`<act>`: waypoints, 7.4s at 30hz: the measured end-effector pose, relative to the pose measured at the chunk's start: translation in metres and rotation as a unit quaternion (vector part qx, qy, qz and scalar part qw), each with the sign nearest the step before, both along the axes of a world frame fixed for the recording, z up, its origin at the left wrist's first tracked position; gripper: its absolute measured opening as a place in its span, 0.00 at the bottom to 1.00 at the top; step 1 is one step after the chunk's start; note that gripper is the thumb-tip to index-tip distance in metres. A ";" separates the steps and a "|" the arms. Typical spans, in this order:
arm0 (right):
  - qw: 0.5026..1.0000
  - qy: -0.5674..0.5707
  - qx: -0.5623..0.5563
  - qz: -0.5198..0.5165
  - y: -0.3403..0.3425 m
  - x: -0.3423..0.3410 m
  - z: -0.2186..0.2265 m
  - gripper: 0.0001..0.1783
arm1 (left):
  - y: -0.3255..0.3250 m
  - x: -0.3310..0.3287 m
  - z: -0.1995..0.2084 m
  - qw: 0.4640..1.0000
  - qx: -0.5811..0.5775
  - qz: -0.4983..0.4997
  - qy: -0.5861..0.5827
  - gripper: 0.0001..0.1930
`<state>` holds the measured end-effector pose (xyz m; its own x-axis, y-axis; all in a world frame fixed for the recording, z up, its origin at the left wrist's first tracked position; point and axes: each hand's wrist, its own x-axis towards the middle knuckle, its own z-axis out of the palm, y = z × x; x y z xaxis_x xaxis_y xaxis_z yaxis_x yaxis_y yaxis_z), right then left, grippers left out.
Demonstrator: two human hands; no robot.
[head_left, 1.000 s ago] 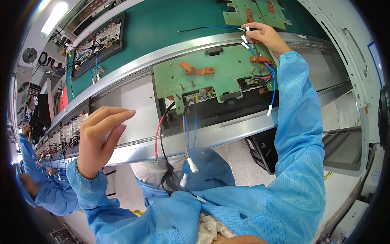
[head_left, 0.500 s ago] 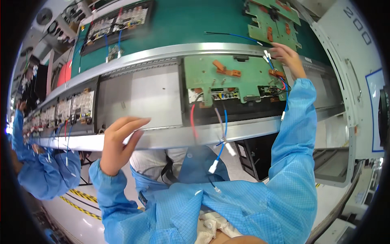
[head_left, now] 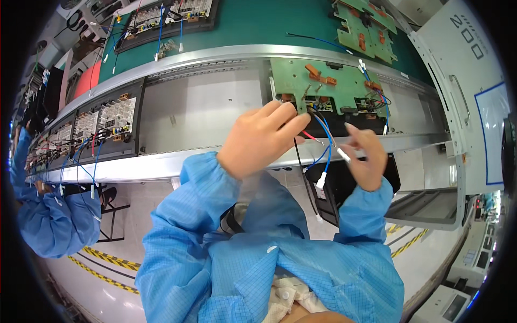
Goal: The recorder is assembling components onto an electronic board, routing wires, and making connections at a manufacturing station.
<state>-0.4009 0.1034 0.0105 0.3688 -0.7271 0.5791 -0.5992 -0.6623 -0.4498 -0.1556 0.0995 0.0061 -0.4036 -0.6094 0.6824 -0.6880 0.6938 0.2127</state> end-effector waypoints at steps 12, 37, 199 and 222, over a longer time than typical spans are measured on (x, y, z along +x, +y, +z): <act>0.995 -0.078 -0.044 -0.040 -0.048 0.041 0.006 0.04 | -0.056 0.014 0.035 0.992 0.076 -0.103 0.009 0.05; 0.977 -0.164 0.114 -0.069 -0.094 0.043 0.011 0.09 | -0.130 -0.032 0.029 0.940 0.299 -0.124 0.104 0.06; 0.763 -0.340 0.546 -0.058 -0.029 0.013 0.009 0.11 | -0.108 0.034 -0.049 0.885 0.325 -0.125 0.308 0.09; 0.785 -0.204 0.546 -0.210 -0.065 -0.140 0.038 0.14 | -0.104 0.037 -0.044 0.895 0.318 -0.119 0.288 0.10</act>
<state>-0.5408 0.0388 0.0487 -0.0897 -0.8806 -0.4653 -0.3210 0.4678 -0.8235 -0.1190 -0.0041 -0.0375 -0.2668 -0.8920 0.3649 -0.1855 0.4191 0.8888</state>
